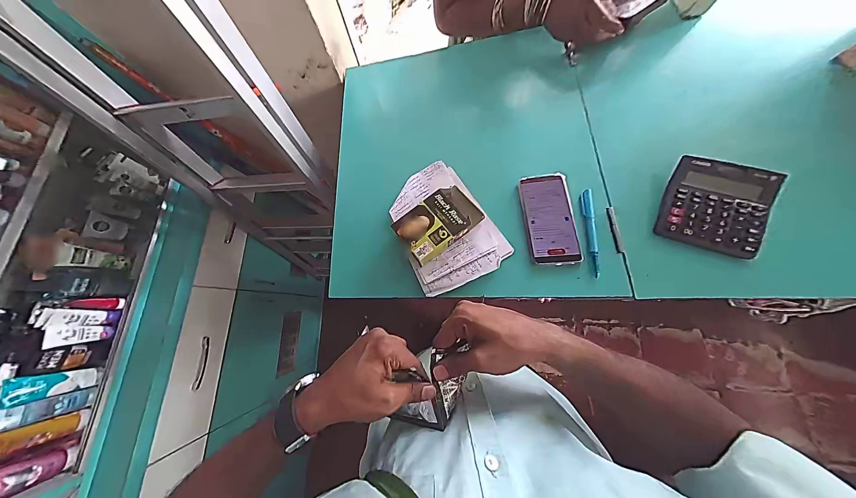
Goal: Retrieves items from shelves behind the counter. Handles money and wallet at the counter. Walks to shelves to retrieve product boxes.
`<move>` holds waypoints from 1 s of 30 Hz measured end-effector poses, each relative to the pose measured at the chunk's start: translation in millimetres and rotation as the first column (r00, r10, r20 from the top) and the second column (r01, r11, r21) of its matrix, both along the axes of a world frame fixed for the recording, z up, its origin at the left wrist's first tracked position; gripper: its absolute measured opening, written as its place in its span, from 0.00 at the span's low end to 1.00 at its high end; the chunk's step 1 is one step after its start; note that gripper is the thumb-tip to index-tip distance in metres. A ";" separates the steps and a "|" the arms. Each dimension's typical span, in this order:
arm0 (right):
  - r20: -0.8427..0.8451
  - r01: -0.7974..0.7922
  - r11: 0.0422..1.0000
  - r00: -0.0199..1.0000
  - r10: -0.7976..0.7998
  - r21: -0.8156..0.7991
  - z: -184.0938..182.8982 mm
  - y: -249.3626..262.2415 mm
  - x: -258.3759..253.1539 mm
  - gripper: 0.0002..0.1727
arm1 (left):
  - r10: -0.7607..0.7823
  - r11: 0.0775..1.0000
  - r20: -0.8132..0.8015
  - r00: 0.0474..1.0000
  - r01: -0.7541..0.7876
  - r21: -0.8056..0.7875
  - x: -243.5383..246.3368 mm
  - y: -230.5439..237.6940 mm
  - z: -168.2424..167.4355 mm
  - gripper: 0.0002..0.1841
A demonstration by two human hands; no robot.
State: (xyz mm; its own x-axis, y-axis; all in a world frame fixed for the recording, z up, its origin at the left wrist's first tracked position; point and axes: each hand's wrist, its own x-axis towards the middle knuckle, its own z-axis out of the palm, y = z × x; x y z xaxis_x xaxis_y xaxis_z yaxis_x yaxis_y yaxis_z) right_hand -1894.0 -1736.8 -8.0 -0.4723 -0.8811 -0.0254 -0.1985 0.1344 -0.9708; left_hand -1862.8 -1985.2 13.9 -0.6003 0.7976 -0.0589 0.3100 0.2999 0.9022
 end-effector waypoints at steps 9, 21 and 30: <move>-0.080 -0.217 0.957 0.969 0.236 0.194 20.4 -15.0 -7.5 0.24 | -0.167 0.943 0.306 0.937 0.242 -0.229 -13.8 3.7 8.5 0.16; 0.149 -0.242 0.957 0.964 0.219 0.162 23.7 -13.5 -29.7 0.14 | -0.102 0.940 0.411 0.906 0.223 -0.258 -37.9 9.2 34.6 0.09; 0.214 -0.213 0.961 0.961 0.174 0.176 18.9 -15.5 -26.5 0.18 | -0.104 0.962 0.240 0.965 0.158 -0.221 -28.3 4.1 26.3 0.13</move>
